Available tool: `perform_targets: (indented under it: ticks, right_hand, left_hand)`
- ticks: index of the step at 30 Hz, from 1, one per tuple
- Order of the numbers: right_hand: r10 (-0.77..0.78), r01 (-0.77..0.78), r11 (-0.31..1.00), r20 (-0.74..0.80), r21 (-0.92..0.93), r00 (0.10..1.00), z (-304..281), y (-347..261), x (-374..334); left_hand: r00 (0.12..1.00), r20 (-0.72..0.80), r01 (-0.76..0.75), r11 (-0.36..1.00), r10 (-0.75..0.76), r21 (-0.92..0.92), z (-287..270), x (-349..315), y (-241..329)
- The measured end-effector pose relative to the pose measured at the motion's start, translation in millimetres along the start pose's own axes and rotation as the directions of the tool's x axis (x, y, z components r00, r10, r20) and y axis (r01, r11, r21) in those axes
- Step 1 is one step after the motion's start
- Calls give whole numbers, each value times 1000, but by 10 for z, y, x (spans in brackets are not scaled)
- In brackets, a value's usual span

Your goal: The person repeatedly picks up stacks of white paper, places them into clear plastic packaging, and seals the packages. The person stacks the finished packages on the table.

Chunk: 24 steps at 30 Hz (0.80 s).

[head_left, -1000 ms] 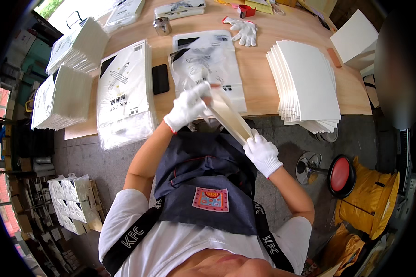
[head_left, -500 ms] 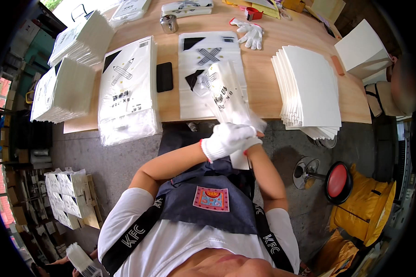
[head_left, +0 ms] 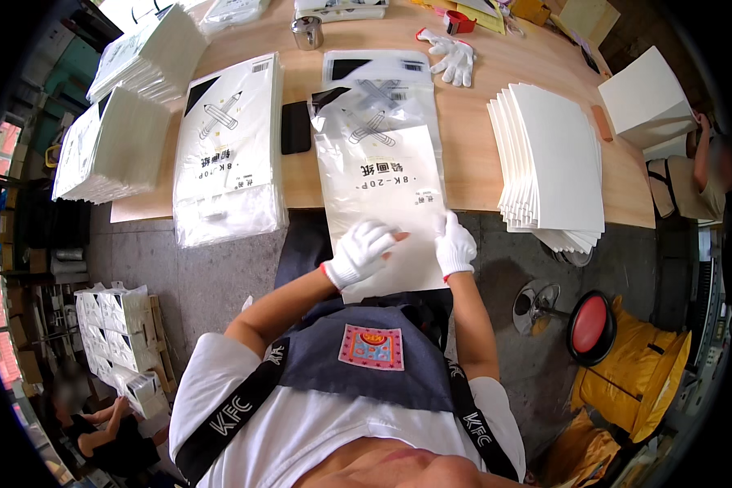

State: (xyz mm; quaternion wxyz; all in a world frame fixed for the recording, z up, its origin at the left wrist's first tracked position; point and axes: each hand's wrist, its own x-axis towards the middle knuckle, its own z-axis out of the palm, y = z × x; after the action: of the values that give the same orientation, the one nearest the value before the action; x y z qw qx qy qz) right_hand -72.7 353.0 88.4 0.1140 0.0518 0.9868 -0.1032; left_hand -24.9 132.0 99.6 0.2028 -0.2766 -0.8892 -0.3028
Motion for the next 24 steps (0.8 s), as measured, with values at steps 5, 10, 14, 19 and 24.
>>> perform_targets:
  ticks: [5, 10, 14, 19, 24]
  right_hand:
    - [-278, 262, 956, -129, -133, 952, 21, 99, -133]
    - [-387, 379, 909, -12, -173, 922, -168, 12, -695]
    - [-520, 535, 807, 126, -251, 845, -261, 207, -1327]
    - [-660, 694, 710, 232, -116, 714, -132, 282, -1754]
    - [-811, 817, 564, 108, -120, 575, -307, 13, -1162]
  left_hand:
    - [779, -301, 580, 815, -550, 13, -72, -687, -690]
    - [385, 10, 638, 259, -923, -725, -400, -1049, -212]
    - [504, 278, 734, 236, -818, -638, -935, -1469, 507]
    - [793, 527, 551, 728, -304, -408, -1043, -1578, 452]
    - [950, 309, 171, 903, -45, -395, -789, -769, 189]
